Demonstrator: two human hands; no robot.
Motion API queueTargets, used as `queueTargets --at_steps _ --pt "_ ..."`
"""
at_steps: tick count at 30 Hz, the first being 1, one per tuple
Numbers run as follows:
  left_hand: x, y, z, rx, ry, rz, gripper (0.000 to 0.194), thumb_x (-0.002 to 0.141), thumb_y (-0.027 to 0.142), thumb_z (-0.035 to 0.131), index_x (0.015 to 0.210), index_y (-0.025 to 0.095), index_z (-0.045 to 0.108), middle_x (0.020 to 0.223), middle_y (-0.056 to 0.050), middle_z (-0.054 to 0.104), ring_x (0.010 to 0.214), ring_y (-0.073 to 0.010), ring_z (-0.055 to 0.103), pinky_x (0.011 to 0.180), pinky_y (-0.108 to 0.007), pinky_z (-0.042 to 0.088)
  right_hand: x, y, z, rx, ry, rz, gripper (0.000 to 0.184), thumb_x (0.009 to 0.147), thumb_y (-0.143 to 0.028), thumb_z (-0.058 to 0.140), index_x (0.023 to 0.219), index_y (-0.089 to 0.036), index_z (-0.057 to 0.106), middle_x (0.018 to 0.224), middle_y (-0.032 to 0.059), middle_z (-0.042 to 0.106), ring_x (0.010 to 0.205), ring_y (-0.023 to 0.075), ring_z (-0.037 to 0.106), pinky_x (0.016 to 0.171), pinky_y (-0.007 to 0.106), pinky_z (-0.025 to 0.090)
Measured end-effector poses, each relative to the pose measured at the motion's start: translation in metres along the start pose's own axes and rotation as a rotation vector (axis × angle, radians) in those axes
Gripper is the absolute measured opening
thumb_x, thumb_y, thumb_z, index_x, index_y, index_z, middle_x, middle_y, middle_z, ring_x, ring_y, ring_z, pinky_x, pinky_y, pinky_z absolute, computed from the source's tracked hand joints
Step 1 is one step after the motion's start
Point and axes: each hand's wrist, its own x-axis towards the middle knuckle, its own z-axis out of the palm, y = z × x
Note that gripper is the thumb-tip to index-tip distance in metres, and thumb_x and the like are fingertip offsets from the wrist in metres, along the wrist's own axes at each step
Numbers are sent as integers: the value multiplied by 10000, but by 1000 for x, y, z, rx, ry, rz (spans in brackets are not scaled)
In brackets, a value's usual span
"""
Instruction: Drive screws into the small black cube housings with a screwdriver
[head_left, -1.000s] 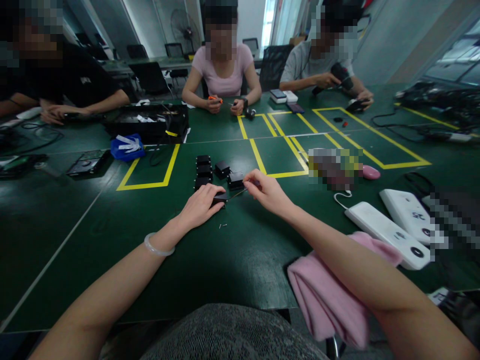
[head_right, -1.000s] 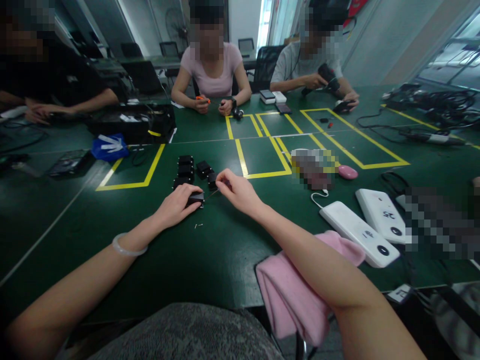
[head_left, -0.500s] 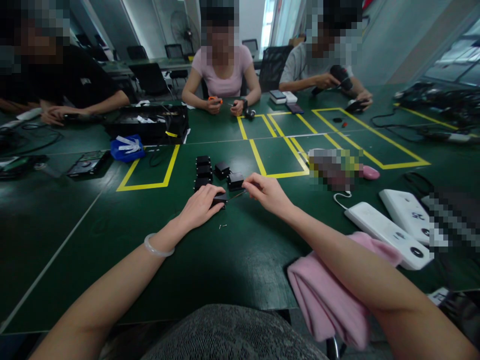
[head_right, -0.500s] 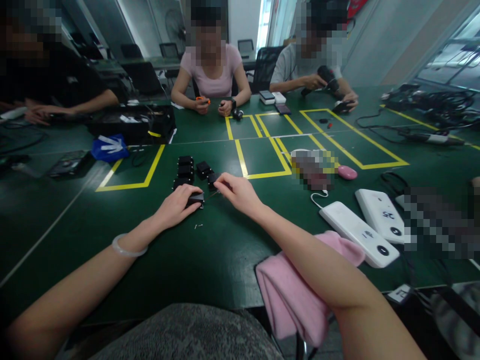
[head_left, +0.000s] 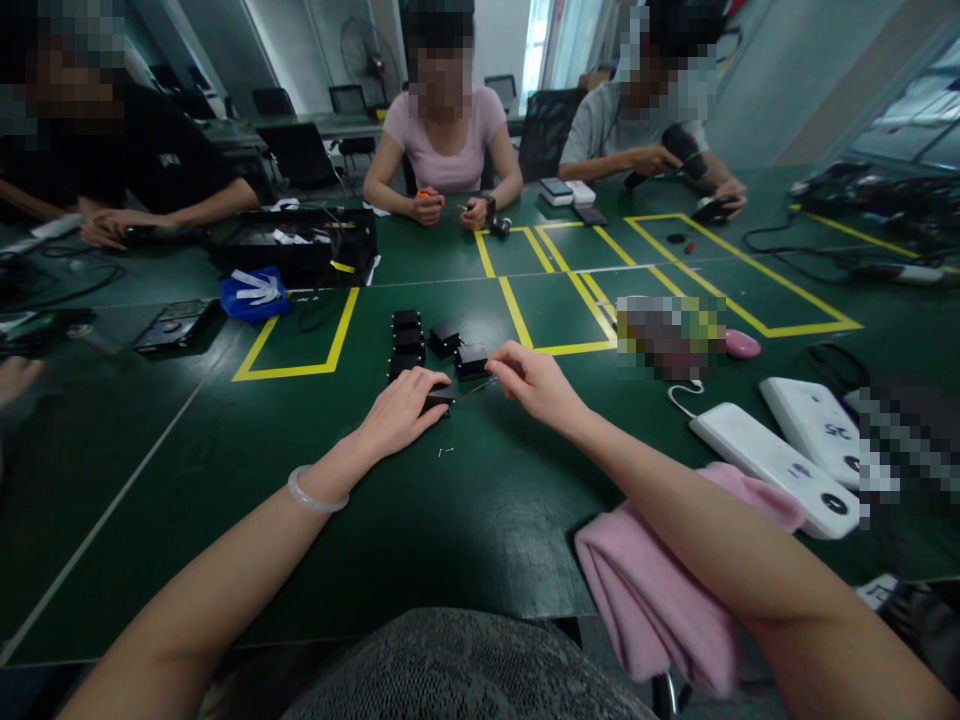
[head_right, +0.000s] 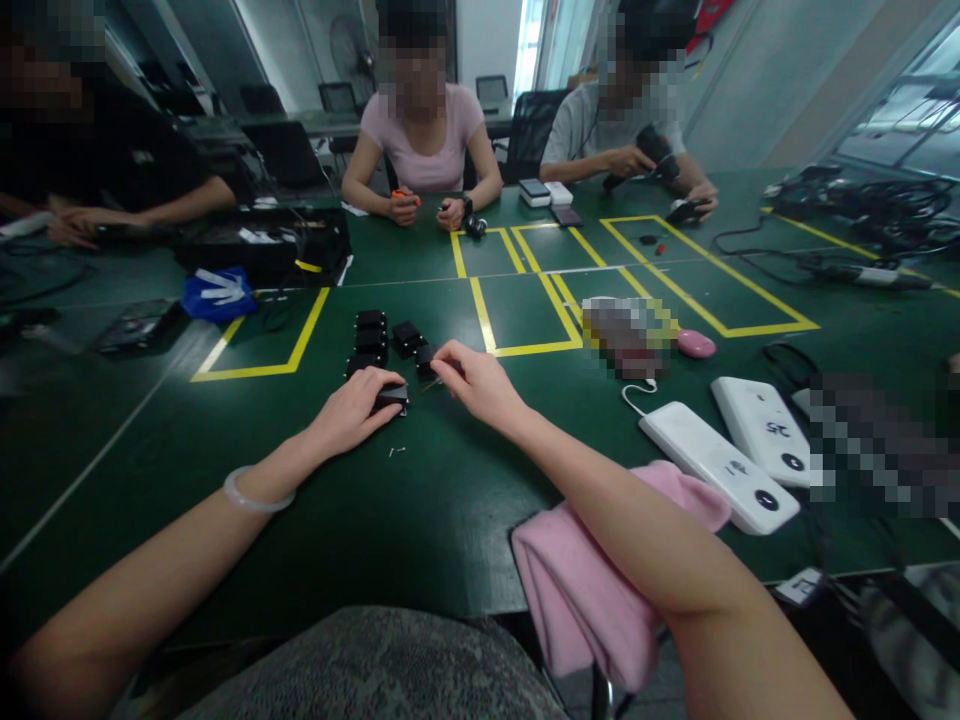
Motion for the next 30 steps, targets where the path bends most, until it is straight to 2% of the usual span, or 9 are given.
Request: queueTargets --at_steps 4,6,11,16,19,23,30 --pt "0 -1 1 -1 -2 1 300 968 303 527 1247 200 488 1169 -94 575 1030 -267 558 871 -415 500 0 1 1 34 5 -37 125 945 -253 465 1052 -194 487 701 -42 521 586 107 516 611 262 384" --pt "0 -1 1 -5 -5 -3 305 972 309 521 1255 205 483 1174 -94 572 1029 -266 558 857 -412 503 0 2 1 49 15 -49 131 939 -250 471 1057 -194 478 740 -34 525 600 106 521 609 261 386" --pt "0 -1 0 -15 -13 -11 312 974 320 513 1263 206 482 1179 -95 570 1024 -263 559 835 -404 503 0 1 1 73 0 13 133 964 -329 483 915 -207 470 622 -66 486 509 89 464 558 252 359" --pt "0 0 0 -8 -14 -14 310 971 312 514 1257 197 481 1178 -99 571 1029 -265 557 837 -404 502 0 2 0 96 -9 1 66 961 -250 459 1012 -210 444 612 -83 476 480 88 471 553 255 377" --pt "0 0 0 5 -7 0 300 972 307 513 1248 196 483 1171 -98 574 1028 -266 555 872 -422 496 0 3 0 107 -4 -1 69 957 -267 469 987 -206 456 633 -73 490 487 91 489 545 255 383" --pt "0 0 0 4 -9 -4 302 972 314 517 1248 195 483 1171 -99 574 1021 -266 560 862 -420 501 1 4 0 83 8 38 183 961 -362 490 866 -206 476 588 -72 479 452 84 456 514 253 356" --pt "0 -1 0 -4 -14 -8 315 976 333 504 1261 201 477 1192 -98 571 1038 -265 557 859 -419 503 1 2 0 132 -10 25 58 963 -264 460 972 -206 463 580 -88 464 460 87 461 519 243 360"
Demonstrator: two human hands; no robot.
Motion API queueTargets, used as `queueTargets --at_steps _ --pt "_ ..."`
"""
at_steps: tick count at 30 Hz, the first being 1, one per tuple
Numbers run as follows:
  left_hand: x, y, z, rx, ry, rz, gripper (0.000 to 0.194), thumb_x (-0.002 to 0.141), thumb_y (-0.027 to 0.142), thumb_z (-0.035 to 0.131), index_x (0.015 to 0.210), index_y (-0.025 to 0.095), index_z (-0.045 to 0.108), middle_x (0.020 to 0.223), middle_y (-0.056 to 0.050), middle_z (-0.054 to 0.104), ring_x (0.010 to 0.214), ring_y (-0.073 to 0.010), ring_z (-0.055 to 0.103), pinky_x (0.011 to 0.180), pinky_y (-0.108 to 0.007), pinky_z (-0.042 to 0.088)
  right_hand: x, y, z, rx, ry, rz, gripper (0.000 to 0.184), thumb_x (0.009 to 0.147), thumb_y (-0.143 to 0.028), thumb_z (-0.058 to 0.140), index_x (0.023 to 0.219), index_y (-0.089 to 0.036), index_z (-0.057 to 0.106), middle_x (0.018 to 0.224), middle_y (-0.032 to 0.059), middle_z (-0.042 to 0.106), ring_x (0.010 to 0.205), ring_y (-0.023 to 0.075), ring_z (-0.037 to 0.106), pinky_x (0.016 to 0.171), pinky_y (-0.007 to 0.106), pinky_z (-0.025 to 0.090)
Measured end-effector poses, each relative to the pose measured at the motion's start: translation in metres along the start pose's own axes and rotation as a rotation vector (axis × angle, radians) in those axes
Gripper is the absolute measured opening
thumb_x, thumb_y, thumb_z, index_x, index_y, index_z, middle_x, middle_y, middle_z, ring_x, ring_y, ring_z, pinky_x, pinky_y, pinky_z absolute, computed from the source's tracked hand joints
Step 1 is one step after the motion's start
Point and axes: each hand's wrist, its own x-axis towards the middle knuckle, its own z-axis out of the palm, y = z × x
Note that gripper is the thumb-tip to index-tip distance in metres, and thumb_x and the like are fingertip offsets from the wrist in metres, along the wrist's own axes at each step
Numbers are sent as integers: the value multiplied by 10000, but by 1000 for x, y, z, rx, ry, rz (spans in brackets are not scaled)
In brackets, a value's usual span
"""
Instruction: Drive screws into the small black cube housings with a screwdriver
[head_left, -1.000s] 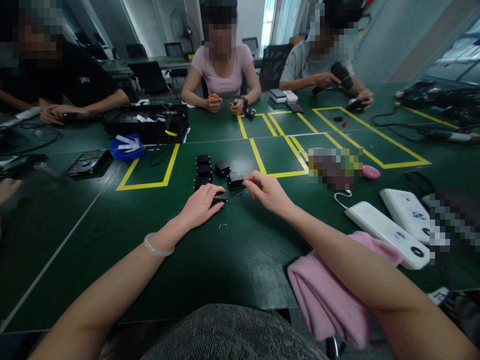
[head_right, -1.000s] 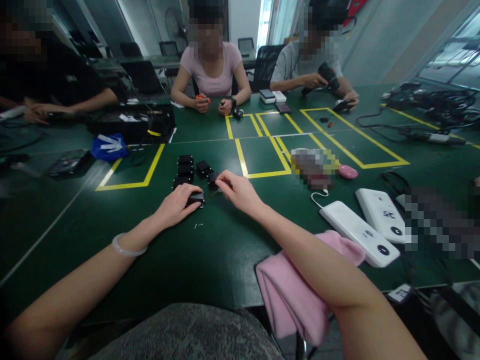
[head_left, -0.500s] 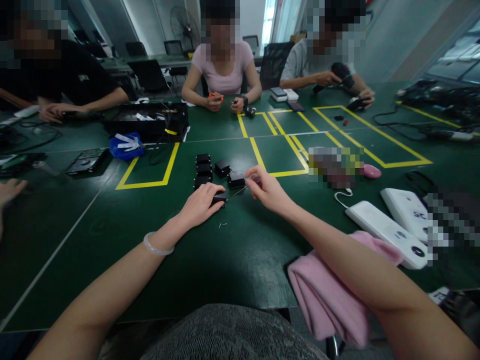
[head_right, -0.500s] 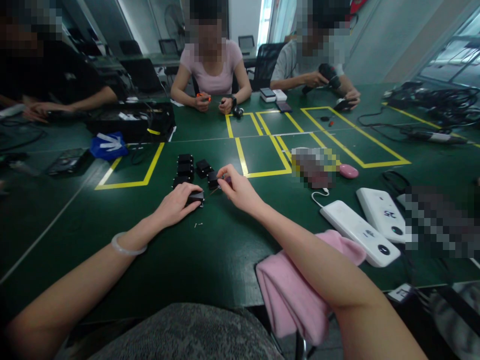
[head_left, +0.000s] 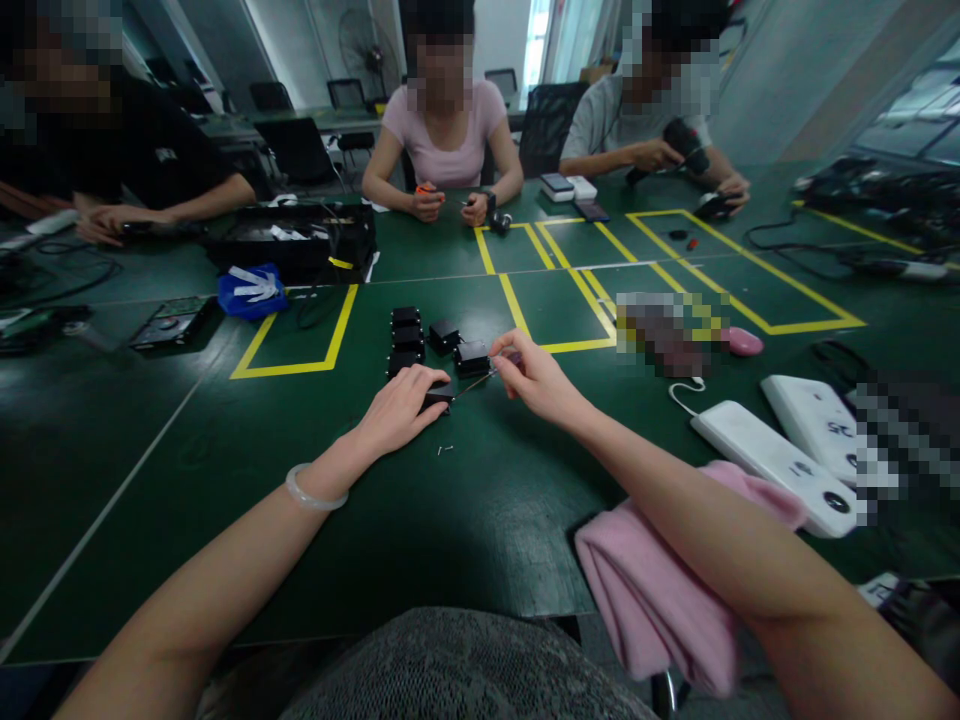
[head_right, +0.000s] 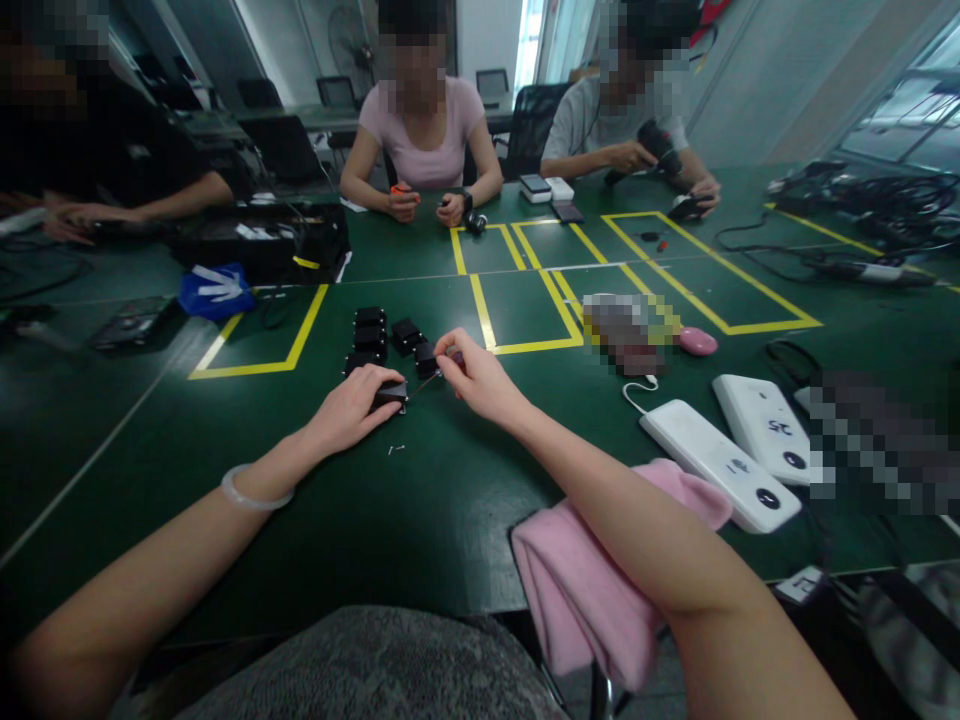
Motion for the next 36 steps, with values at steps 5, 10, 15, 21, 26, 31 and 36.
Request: queueTargets --at_steps 5,10,15,21,26,31,36 --pt "0 0 -1 -2 -1 -1 318 974 331 498 1264 204 475 1190 -98 572 1034 -266 558 853 -419 502 0 0 -1 -52 10 42 193 970 -359 478 847 -210 478 507 -86 439 439 95 447 505 251 339" --pt "0 1 -1 -5 4 6 316 970 328 505 1259 203 477 1187 -102 572 1038 -268 554 865 -424 499 0 0 -1 -18 -2 5 65 972 -276 456 939 -220 451 551 -93 451 454 92 455 526 252 359" --pt "0 1 -2 -13 -6 -10 318 973 333 500 1265 209 476 1195 -102 571 1038 -272 561 861 -426 503 0 0 -1 -9 1 14 141 968 -331 483 888 -218 454 565 -88 455 455 84 451 506 240 341" --pt "0 1 -1 -2 8 12 302 968 308 512 1245 191 486 1176 -106 576 1045 -275 552 889 -438 492 0 0 -1 -39 -10 38 150 976 -334 466 883 -216 469 481 -100 425 424 95 429 506 246 320" --pt "0 0 -1 -6 6 13 307 971 315 509 1251 190 483 1180 -106 574 1036 -271 551 873 -430 493 0 1 -1 -7 -23 0 83 980 -291 446 946 -215 456 532 -97 441 447 93 444 515 244 338" --pt "0 1 -2 -15 0 5 314 974 326 500 1258 196 478 1183 -106 574 1035 -271 555 856 -420 496 0 -1 -1 -9 -17 20 108 978 -303 457 915 -215 466 517 -95 443 444 93 447 509 244 341" --pt "0 1 -2 -16 -3 -5 312 971 329 499 1259 213 477 1187 -99 572 1035 -268 555 864 -426 492 0 -3 -1 -44 -22 41 151 979 -332 464 881 -217 472 484 -100 426 421 92 424 501 249 321"
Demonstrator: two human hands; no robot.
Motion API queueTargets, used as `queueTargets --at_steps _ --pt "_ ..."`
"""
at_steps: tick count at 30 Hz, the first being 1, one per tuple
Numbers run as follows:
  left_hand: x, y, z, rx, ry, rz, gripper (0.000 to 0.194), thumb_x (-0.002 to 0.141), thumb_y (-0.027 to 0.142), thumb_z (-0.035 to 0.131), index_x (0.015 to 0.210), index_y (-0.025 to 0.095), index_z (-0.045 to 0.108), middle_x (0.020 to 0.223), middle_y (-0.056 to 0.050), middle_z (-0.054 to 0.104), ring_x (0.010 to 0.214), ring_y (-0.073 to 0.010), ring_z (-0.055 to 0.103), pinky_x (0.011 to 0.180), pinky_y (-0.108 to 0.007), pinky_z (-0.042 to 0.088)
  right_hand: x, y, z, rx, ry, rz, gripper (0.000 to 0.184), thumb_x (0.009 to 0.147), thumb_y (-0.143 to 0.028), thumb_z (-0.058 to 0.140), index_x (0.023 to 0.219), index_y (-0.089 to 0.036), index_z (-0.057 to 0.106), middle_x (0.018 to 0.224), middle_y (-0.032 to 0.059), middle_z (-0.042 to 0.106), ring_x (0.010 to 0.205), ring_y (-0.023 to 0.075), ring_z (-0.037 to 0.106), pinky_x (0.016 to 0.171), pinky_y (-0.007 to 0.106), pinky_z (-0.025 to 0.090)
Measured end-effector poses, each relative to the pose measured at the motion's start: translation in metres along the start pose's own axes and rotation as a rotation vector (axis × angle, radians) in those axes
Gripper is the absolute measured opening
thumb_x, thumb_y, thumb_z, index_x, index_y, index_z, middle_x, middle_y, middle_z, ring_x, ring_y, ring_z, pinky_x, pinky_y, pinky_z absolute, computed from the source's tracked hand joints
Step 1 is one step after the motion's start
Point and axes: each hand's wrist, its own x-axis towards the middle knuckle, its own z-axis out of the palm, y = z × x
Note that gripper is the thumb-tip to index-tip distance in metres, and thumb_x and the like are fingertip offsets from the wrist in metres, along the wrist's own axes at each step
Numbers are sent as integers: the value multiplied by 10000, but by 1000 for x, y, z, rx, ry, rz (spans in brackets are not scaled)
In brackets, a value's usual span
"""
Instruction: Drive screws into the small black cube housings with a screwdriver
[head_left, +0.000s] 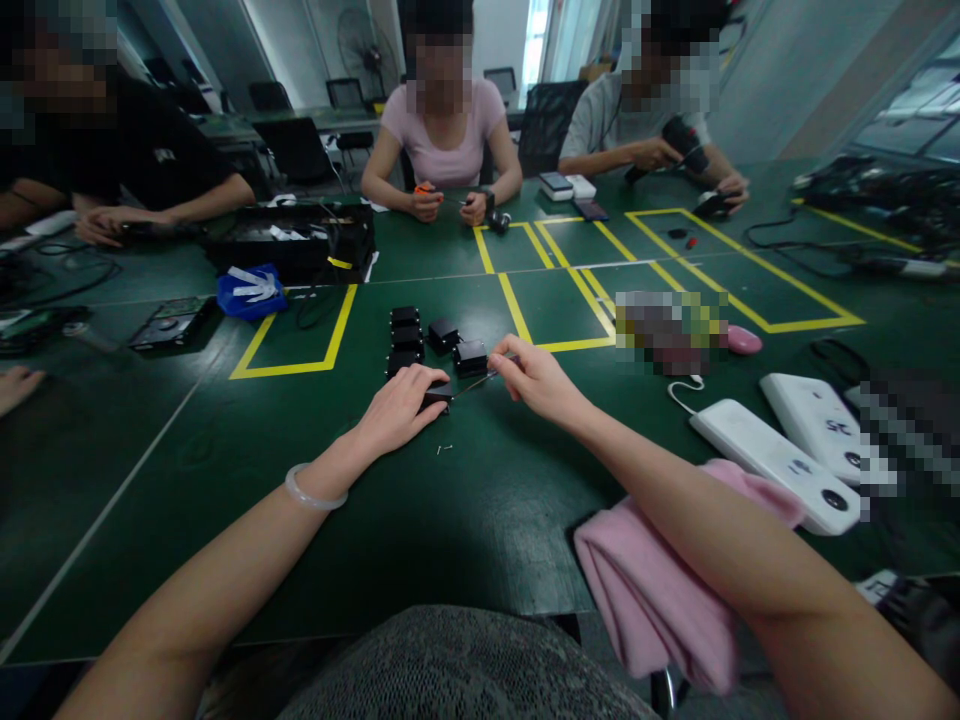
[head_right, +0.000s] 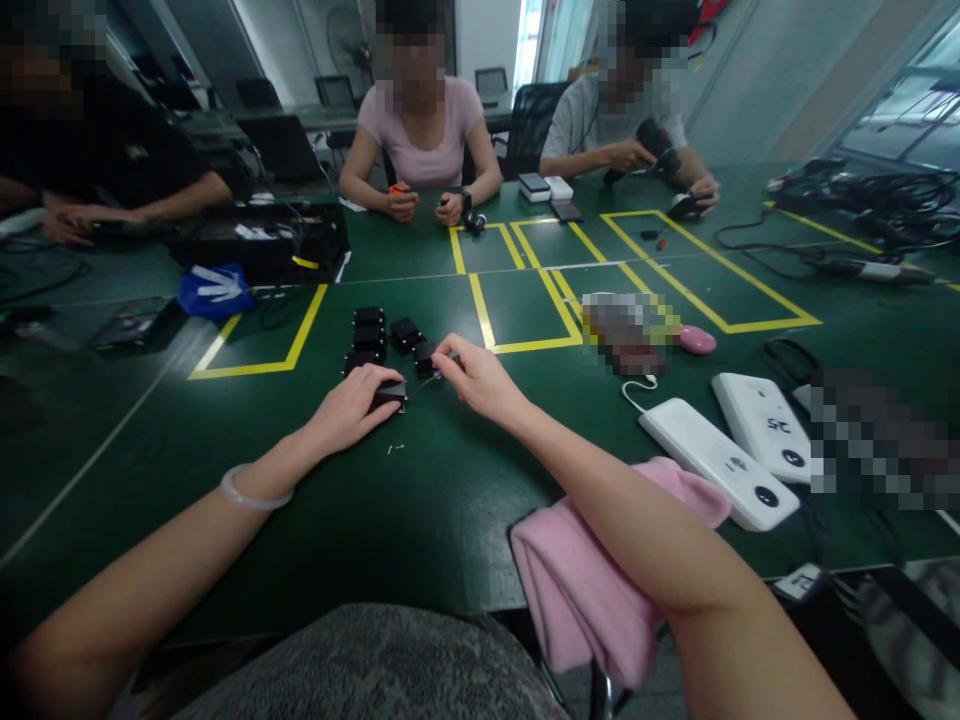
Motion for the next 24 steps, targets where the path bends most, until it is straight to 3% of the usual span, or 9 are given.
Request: queueTargets --at_steps 5,11,18,24 --pt "0 0 0 5 -3 -5 317 968 325 509 1262 211 477 1192 -99 570 1041 -269 556 861 -423 497 0 0 0 29 -2 -43 30 968 -241 440 987 -219 448 558 -101 446 450 89 455 534 249 363" --pt "0 0 1 4 14 10 312 963 313 520 1253 203 489 1177 -95 579 1034 -269 559 871 -428 498 0 0 -1 -20 15 9 204 981 -366 458 845 -214 469 495 -95 426 420 86 420 494 245 318" --pt "0 0 0 2 4 -5 312 966 327 507 1257 218 482 1187 -98 573 1042 -276 561 870 -439 502 0 0 0 28 16 -27 54 976 -267 437 948 -221 443 557 -96 447 448 88 432 524 249 340" --pt "0 0 1 6 6 -1 309 969 328 506 1254 212 484 1178 -100 573 1032 -276 560 857 -433 502 1 3 -1 -15 24 13 200 973 -365 480 843 -213 475 502 -93 431 429 86 428 505 249 323"
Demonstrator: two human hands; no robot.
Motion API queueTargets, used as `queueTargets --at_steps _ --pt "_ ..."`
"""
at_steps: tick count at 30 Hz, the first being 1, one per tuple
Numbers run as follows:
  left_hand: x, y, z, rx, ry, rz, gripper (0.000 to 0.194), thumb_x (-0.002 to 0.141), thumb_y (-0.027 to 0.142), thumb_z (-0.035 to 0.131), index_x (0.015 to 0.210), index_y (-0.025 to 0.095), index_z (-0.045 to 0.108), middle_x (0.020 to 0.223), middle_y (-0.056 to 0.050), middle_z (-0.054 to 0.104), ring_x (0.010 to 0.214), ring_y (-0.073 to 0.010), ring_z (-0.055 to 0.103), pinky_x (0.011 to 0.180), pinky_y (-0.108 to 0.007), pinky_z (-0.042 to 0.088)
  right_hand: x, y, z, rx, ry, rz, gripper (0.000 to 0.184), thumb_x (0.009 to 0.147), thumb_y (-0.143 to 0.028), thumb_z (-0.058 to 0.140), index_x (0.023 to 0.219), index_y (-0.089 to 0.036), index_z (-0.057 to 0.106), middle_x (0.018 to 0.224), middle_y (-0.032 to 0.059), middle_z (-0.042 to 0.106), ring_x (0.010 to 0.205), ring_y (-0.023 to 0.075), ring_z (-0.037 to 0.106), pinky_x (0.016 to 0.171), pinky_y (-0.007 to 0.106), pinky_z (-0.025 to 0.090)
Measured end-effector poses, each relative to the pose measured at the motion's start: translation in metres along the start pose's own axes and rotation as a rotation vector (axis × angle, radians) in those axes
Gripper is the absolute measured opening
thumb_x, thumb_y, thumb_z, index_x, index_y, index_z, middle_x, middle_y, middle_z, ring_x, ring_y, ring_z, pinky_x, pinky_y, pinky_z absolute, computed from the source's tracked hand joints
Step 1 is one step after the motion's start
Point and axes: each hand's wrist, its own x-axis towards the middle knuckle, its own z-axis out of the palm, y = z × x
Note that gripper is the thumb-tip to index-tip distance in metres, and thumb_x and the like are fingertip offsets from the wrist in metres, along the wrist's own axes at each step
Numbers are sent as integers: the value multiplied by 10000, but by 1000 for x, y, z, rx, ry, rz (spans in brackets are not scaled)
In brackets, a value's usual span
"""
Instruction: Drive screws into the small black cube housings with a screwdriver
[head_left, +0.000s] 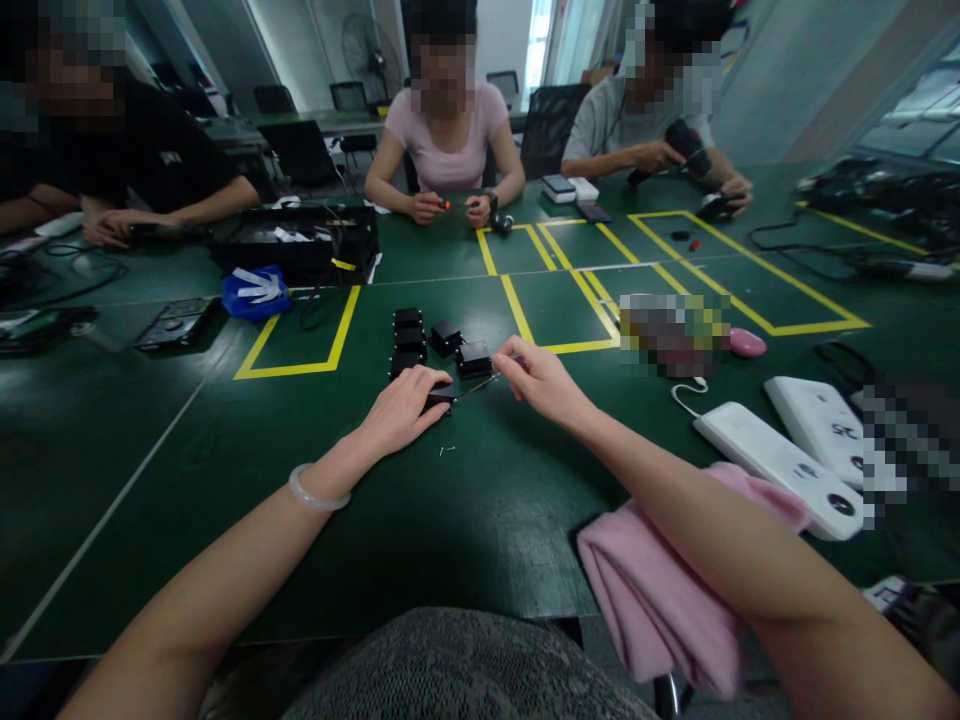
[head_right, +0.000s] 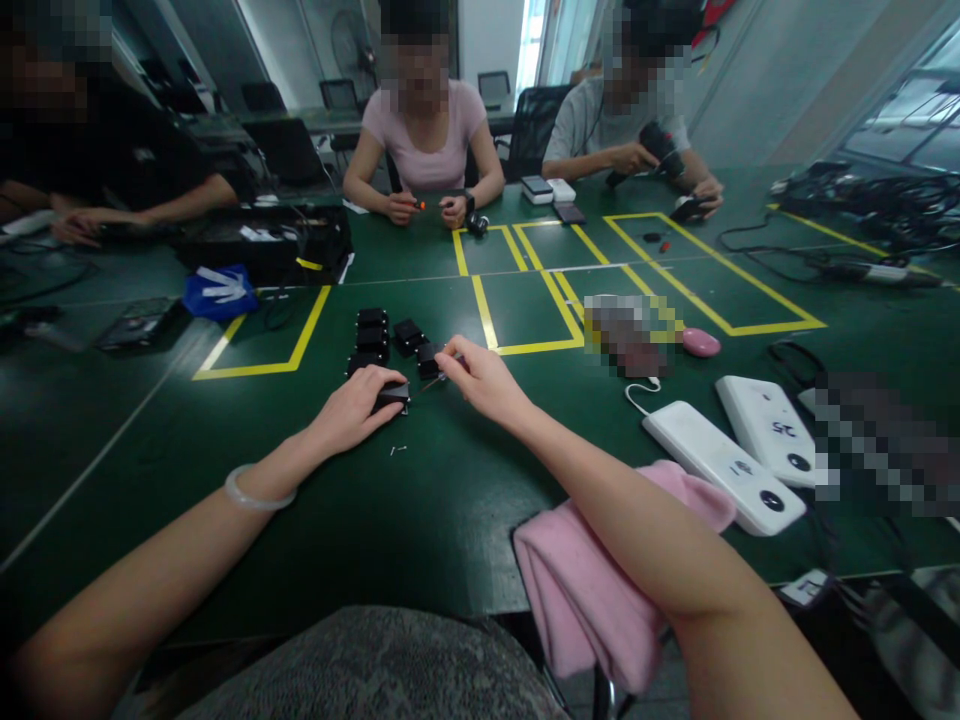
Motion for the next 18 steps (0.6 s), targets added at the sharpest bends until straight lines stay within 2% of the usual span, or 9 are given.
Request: queueTargets --at_steps 7,13,18 --pt "0 1 -1 -3 -2 1 311 972 326 512 1255 203 486 1176 -98 573 1026 -268 560 844 -410 500 0 -1 1 65 1 -38 68 976 -276 443 953 -216 467 523 -102 445 453 95 451 537 248 354" --pt "0 1 -1 2 -6 -10 314 973 326 505 1265 214 479 1188 -96 571 1041 -276 563 854 -421 507 0 -3 -1 -7 -4 6 213 987 -357 446 845 -205 494 459 -96 425 414 92 422 515 251 333" --pt "0 0 0 6 -1 0 308 974 325 505 1259 209 477 1195 -98 572 1047 -272 561 859 -419 505 0 0 1 52 1 -54 75 977 -268 432 956 -207 469 513 -100 453 452 96 461 536 241 363"
